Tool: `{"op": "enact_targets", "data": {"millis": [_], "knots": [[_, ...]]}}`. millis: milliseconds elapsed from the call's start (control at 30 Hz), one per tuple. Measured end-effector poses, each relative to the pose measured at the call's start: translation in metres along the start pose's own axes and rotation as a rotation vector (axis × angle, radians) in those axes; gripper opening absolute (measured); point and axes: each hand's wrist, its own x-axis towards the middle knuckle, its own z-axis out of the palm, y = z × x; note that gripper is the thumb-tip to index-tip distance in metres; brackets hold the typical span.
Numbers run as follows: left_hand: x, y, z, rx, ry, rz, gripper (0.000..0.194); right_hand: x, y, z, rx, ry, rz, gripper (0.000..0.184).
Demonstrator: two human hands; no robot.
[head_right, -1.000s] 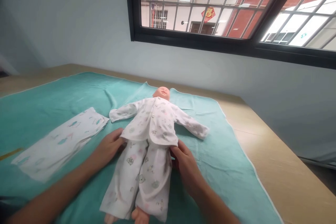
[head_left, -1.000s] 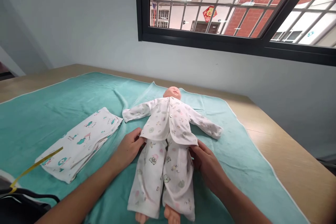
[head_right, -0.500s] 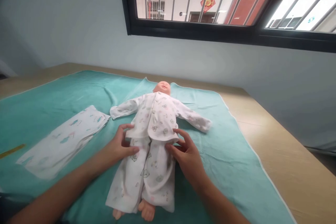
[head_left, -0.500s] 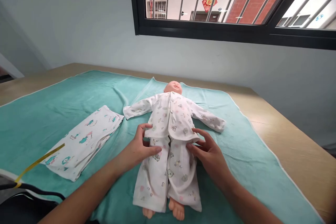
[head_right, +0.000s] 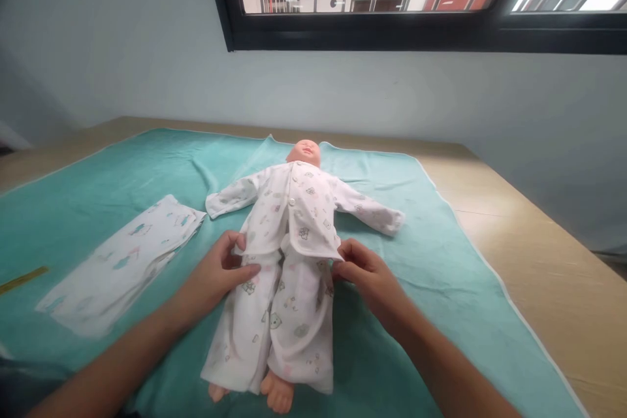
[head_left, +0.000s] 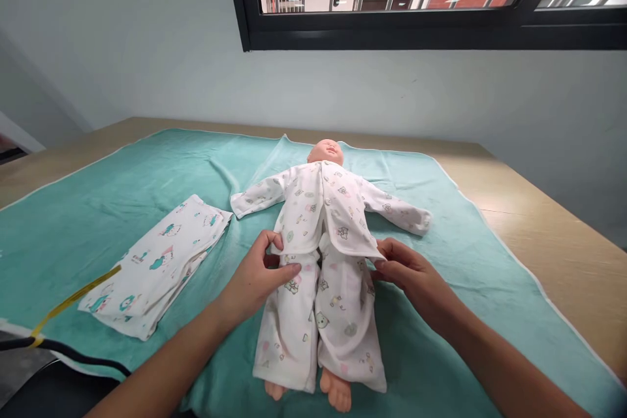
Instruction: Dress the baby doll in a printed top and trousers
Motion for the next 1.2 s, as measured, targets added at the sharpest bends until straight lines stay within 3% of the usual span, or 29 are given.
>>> {"op": "enact_targets", "data": {"millis": [133, 233, 333, 533, 633, 733, 833, 933, 1033, 1200], "knots": [[-0.002, 0.002, 0.001, 0.014, 0.009, 0.003, 0.042, -0.005, 0.001, 0.014, -0.110, -0.006, 0.056, 0.034], [-0.002, -0.001, 0.001, 0.036, 0.010, 0.008, 0.040, -0.009, 0.008, 0.039, -0.221, 0.083, 0.100, 0.050], [-0.001, -0.005, 0.001, 0.036, 0.036, 0.024, 0.041, -0.011, 0.013, 0.056, -0.327, 0.178, 0.129, 0.052], [0.001, -0.006, 0.001, -0.060, 0.063, 0.096, 0.043, -0.013, 0.006, 0.049, -0.345, 0.201, 0.100, 0.038], [0.000, -0.009, 0.000, 0.038, 0.077, 0.080, 0.042, -0.015, 0.002, 0.043, -0.482, 0.158, 0.081, 0.032], [-0.001, -0.013, -0.001, 0.350, 0.187, 0.189, 0.035, -0.016, 0.001, 0.038, -0.701, 0.179, -0.065, 0.028], [0.000, -0.012, 0.001, 0.676, 0.331, 0.536, 0.030, -0.014, 0.002, 0.035, -0.918, 0.333, -0.342, 0.023], [0.002, -0.004, 0.006, 0.857, 0.319, 0.781, 0.032, -0.010, 0.001, 0.036, -1.027, 0.374, -0.656, 0.022], [0.007, 0.005, 0.014, 0.991, 0.279, 0.889, 0.028, -0.002, -0.001, 0.037, -1.106, 0.252, -0.838, 0.033], [0.011, 0.002, 0.022, 0.943, 0.272, 0.956, 0.017, 0.008, -0.002, 0.033, -1.222, 0.220, -0.963, 0.021]]}}
